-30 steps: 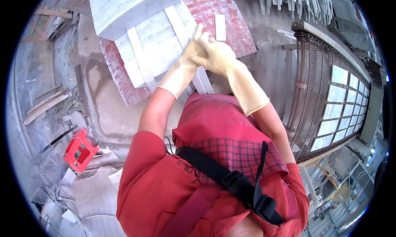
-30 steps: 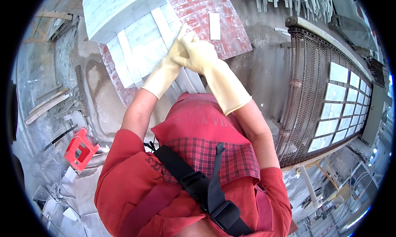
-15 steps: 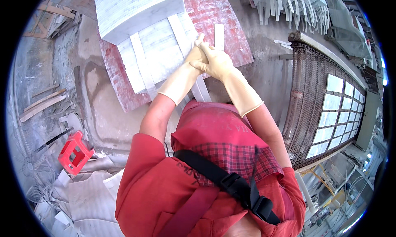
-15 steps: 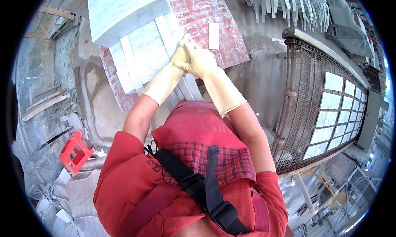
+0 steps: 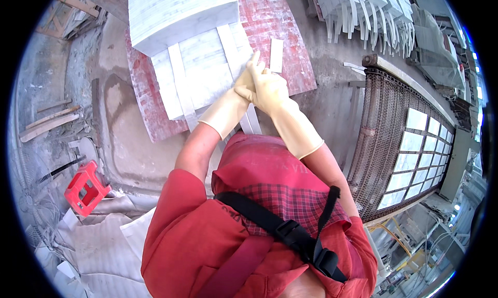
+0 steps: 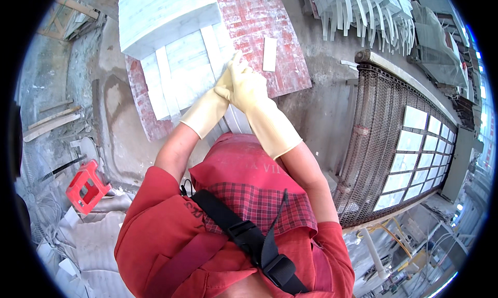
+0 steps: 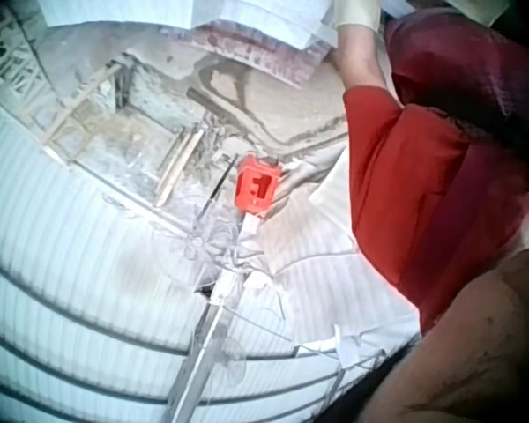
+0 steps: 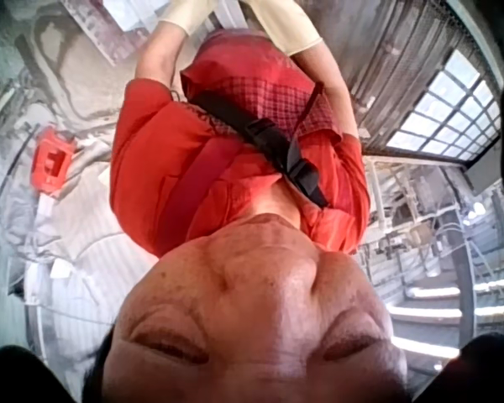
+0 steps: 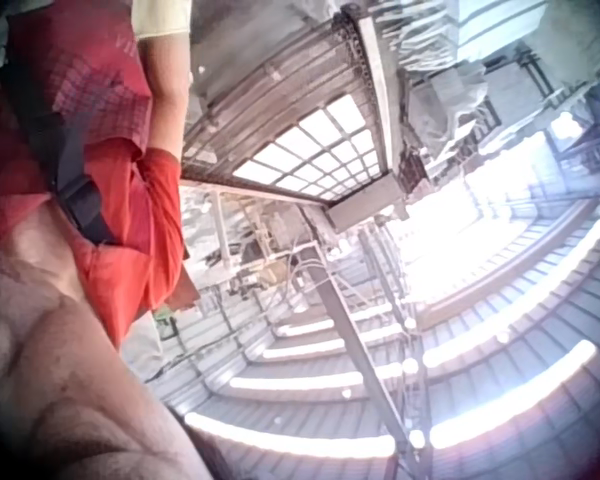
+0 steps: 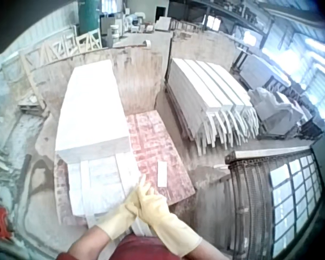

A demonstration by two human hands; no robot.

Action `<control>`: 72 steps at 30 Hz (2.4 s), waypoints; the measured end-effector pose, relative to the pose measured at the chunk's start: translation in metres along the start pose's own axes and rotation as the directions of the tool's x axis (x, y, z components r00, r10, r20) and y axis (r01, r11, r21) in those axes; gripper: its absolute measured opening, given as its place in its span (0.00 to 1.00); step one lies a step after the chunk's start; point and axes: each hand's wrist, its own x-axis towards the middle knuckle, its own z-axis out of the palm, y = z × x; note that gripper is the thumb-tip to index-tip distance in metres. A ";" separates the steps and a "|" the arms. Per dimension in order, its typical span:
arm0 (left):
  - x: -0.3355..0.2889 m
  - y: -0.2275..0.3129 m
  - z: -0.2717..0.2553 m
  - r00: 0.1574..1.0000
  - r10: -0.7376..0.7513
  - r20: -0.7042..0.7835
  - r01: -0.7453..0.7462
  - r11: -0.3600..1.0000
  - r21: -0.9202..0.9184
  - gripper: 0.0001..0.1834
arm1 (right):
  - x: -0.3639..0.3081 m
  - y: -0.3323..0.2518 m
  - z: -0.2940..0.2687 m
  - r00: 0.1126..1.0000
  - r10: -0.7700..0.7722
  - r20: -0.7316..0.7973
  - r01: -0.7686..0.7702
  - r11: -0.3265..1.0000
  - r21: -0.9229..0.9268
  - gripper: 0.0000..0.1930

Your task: The person picks up rectangular white tiles from a stack and places them one by one onto a metal mesh conveyor belt. They arrange the tiles in neat rows, filling the available space on the belt.

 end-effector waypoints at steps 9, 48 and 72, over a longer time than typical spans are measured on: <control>0.013 0.011 0.001 0.980 0.188 0.072 -0.199 0.855 0.478 0.19 | 0.024 0.032 0.019 0.999 0.000 0.038 -0.005 0.990 0.144 0.55; 0.007 0.019 -0.012 0.960 0.211 0.183 -0.277 0.796 0.537 0.13 | 0.022 0.032 -0.001 0.980 -0.004 0.197 -0.033 0.982 0.185 0.43; 0.002 0.022 -0.019 0.967 0.185 0.174 -0.253 0.765 0.592 0.11 | 0.023 0.037 -0.018 0.950 0.012 0.311 -0.111 0.946 0.305 0.40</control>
